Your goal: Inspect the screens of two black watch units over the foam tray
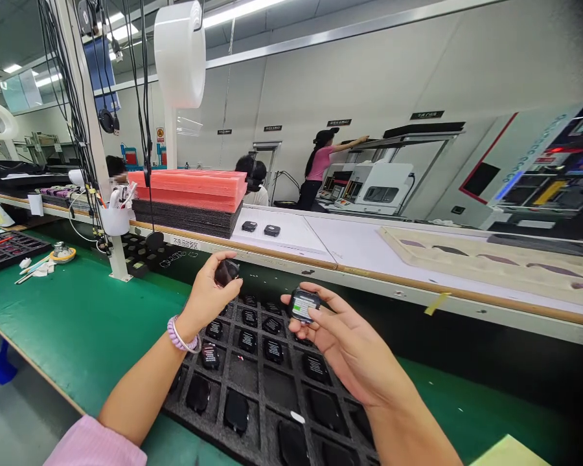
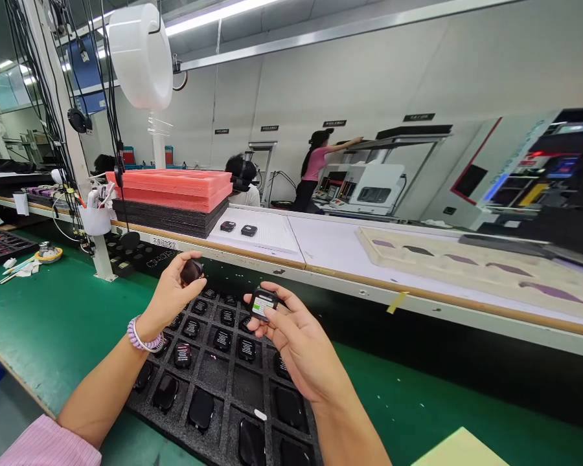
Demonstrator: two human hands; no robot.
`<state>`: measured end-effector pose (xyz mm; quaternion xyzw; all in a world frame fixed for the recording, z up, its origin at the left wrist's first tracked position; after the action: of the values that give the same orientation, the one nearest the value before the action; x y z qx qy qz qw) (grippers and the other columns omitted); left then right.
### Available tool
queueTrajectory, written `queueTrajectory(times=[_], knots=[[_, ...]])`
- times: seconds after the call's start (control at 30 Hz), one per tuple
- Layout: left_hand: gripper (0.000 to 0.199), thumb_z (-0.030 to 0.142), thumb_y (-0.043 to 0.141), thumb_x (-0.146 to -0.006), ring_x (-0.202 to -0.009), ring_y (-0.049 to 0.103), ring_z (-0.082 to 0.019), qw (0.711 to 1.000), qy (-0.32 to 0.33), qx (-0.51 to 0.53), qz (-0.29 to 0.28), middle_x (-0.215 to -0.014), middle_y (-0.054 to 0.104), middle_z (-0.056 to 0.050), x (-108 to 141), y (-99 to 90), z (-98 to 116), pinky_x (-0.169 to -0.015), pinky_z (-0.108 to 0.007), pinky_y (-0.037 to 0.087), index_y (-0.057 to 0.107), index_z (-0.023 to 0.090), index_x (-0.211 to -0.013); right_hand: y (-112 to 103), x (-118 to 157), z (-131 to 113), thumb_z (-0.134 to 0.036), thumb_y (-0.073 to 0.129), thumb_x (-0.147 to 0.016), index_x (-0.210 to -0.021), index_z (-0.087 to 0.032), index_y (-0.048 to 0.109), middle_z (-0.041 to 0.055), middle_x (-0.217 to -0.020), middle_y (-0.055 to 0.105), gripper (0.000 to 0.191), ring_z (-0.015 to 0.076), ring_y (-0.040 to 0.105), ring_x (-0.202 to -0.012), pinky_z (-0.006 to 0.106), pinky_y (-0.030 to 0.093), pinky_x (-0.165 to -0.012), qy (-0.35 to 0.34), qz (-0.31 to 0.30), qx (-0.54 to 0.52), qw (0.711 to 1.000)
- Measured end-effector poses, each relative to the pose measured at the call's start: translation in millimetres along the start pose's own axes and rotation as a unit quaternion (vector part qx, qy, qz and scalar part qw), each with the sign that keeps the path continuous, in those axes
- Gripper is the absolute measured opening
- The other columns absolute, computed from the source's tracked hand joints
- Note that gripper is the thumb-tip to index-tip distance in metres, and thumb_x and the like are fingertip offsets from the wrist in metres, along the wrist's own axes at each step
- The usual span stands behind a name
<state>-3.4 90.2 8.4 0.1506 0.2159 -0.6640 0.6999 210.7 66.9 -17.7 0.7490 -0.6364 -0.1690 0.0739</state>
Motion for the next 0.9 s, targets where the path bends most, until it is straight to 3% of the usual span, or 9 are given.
queueTrajectory(times=[0.37,0.9], knots=[[0.046,0.014,0.06,-0.078,-0.054,0.036,-0.007,0.998,0.027,-0.057,0.011,-0.077,0.051,0.003,8.5,3.3,14.4,-0.051,-0.02,0.033,0.061,0.022,-0.122,-1.5,-0.3,0.3,-0.045,0.095,-0.067,-0.115,-0.025,0.063,0.0101,-0.11,0.072,0.061,0.0174,0.063,-0.069,0.032,0.053,-0.065,-0.006,0.002,0.007,1.0],[0.042,0.014,0.059,-0.079,-0.06,0.04,-0.009,0.997,0.053,-0.061,0.01,-0.08,0.053,0.002,8.8,2.6,22.8,-0.057,-0.02,0.037,0.061,0.021,-0.12,-3.3,-0.3,-0.6,-0.044,0.094,-0.067,-0.113,-0.026,0.064,0.0076,-0.109,0.072,0.058,0.0165,0.065,-0.068,0.029,0.056,-0.064,-0.02,0.013,0.015,1.0]])
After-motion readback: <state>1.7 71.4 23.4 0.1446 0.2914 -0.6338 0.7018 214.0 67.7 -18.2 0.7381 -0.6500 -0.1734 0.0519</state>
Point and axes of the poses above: each hand's wrist, its own x-axis away from the middle knuckle, its own y-axis out of the palm, z = x × y, the point moved 6 cm from there along -x, towards the middle knuckle
